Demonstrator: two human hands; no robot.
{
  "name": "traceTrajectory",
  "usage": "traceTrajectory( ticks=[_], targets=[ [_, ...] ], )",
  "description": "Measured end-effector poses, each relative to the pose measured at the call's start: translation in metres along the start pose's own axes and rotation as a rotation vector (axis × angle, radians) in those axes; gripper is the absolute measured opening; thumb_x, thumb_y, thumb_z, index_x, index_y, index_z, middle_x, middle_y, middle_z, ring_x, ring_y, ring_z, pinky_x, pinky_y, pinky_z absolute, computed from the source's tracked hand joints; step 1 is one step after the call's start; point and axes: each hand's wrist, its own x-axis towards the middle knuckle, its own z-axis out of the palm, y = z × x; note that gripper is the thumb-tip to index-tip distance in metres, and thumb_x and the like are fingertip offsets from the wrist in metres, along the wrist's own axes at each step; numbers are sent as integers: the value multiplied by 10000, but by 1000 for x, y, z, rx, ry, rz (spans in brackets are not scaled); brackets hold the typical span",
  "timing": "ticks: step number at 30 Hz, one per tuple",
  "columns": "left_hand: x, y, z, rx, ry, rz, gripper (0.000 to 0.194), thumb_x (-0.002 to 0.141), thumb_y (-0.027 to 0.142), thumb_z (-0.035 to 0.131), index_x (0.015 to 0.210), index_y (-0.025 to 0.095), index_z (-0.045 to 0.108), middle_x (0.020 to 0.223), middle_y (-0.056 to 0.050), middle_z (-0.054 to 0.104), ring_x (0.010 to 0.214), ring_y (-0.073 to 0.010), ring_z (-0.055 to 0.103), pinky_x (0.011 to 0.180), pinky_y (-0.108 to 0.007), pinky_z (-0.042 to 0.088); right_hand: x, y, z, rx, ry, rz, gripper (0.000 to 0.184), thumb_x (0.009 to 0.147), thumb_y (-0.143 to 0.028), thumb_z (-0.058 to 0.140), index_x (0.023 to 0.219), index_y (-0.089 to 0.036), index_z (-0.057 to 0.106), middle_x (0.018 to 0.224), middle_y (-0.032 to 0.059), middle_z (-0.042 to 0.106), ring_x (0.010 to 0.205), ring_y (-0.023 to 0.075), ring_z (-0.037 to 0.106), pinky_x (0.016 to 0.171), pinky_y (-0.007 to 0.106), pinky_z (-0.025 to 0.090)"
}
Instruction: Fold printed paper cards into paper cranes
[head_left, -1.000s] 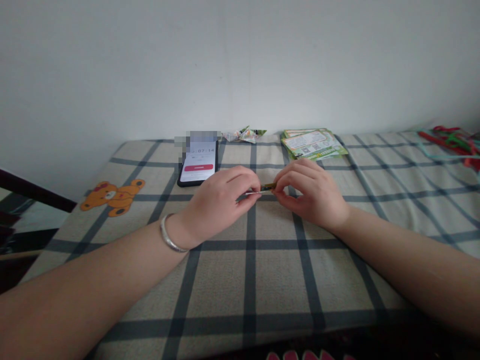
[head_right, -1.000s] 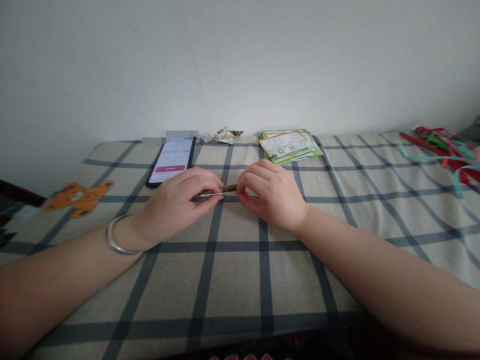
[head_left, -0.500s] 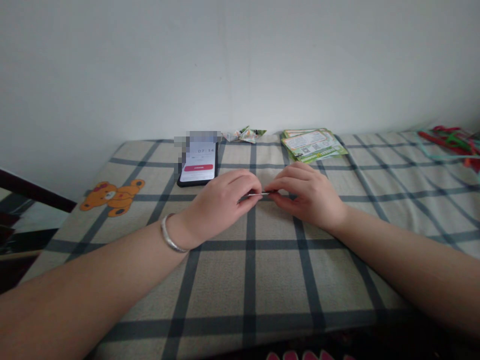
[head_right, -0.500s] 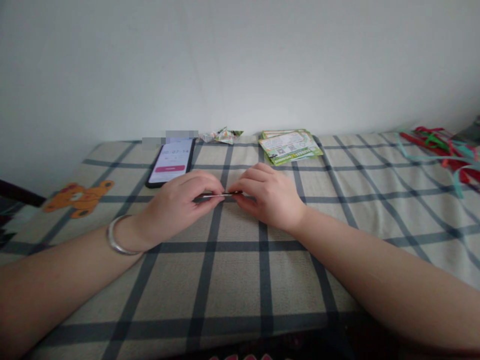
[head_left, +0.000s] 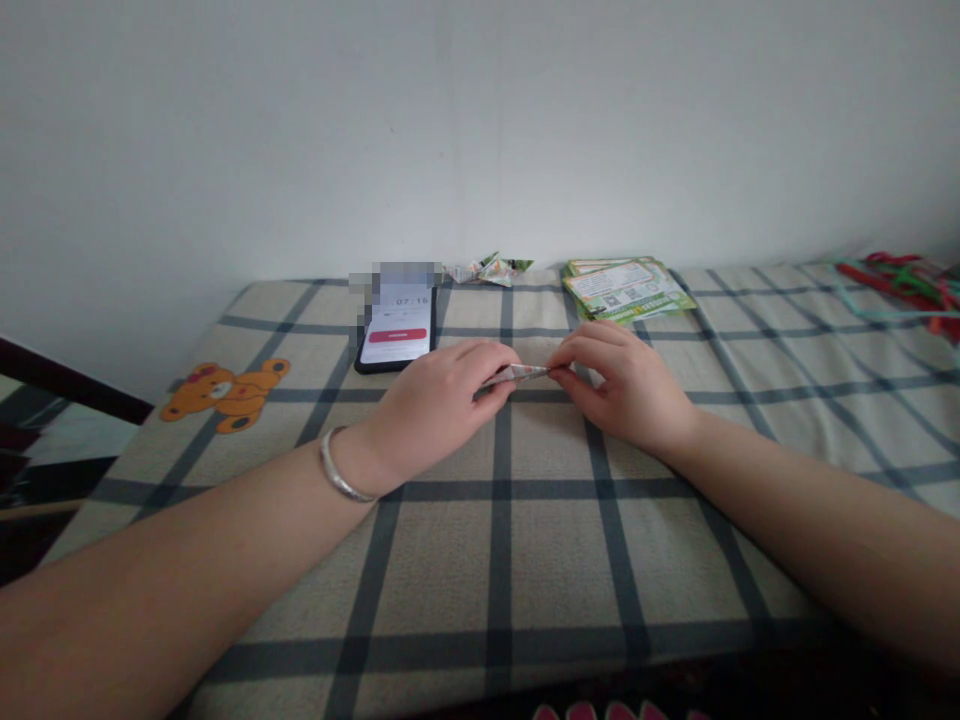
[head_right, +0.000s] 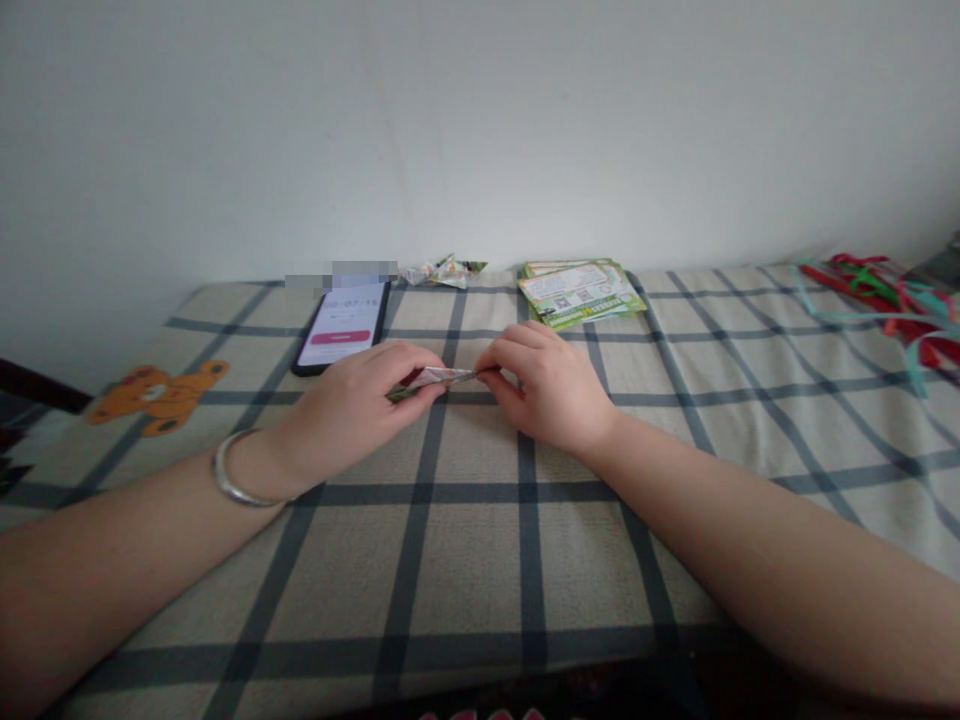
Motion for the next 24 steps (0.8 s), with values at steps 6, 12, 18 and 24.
traceTrajectory(
  ticks=[6, 12, 18, 24],
  targets=[
    [0, 0, 0, -63, 43, -118, 153, 832, 108, 615, 967, 173, 583, 882, 2, 663, 812, -135, 646, 712, -247, 505, -2, 5, 1, 19, 3, 122, 52, 852, -173, 580, 848, -190, 629, 791, 39, 616, 791, 197, 567, 718, 327, 442],
    [-1, -3, 2, -167, 29, -185, 274, 815, 76, 613, 1048, 192, 526, 817, 40, 650, 732, -101, 651, 673, -212, 504, -1, 10, 2, -9, 12, 221, 61, 848, -179, 579, 846, -189, 639, 806, 46, 625, 789, 203, 574, 705, 336, 435],
    [-4, -2, 3, -149, 18, -174, 337, 806, 78, 602, 1098, 202, 487, 810, 35, 639, 713, -113, 651, 658, -227, 514, -1, 12, 5, 33, 39, 224, 43, 828, -176, 603, 847, -201, 632, 788, 29, 609, 776, 186, 568, 684, 316, 429],
    [-3, 0, 2, -122, 38, -174, 312, 793, 70, 574, 1060, 196, 474, 791, 39, 586, 696, -102, 613, 635, -218, 483, -1, 8, 5, -9, 113, 270, 137, 782, -198, 670, 820, -199, 539, 725, -7, 560, 666, 147, 517, 595, 274, 390]
  ],
)
